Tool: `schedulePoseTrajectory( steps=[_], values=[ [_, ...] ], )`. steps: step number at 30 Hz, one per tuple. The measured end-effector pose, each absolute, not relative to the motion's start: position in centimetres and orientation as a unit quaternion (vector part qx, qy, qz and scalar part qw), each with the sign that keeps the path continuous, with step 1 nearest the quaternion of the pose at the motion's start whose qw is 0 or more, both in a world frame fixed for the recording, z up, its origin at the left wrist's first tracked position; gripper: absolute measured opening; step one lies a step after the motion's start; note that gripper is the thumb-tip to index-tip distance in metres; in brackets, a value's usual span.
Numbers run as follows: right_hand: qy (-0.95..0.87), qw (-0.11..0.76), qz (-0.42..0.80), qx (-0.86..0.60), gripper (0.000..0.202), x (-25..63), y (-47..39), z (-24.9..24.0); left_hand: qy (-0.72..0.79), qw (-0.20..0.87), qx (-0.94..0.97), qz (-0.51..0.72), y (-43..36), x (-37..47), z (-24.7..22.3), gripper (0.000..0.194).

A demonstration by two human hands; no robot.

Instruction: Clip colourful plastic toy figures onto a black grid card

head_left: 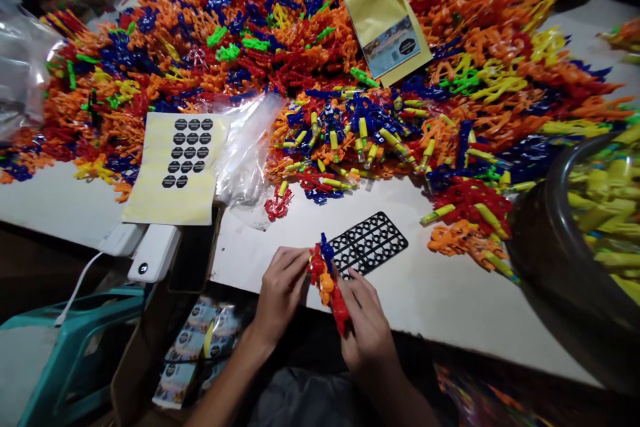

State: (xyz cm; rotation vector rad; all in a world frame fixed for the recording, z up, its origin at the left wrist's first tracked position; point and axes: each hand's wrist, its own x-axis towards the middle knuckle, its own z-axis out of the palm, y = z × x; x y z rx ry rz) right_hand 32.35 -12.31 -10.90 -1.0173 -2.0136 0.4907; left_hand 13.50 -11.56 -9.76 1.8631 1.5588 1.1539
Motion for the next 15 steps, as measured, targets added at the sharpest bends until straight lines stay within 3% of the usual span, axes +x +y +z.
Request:
schedulePoseTrajectory(
  steps=[4,7,11,15],
  values=[
    [-0.797,0.328,0.291,-0.415,0.058,34.3,-8.1,-8.2,0.566,0.224,0.678,0.412,-11.5,13.6,-9.7,0.034],
    [-0.798,0.324,0.203,-0.466,0.048,33.6,-2.3,-6.8,0.578,0.217,0.677,0.401,-11.3,13.6,-9.6,0.036],
    [-0.842,0.224,0.097,-0.481,0.055,30.7,4.4,-7.1,0.598,0.209,0.672,0.383,-11.0,13.2,-9.3,0.032],
    [-0.835,0.177,0.121,-0.506,0.051,30.6,5.5,-7.3,0.623,0.213,0.649,0.381,-12.0,12.4,-6.2,0.033]
  ],
)
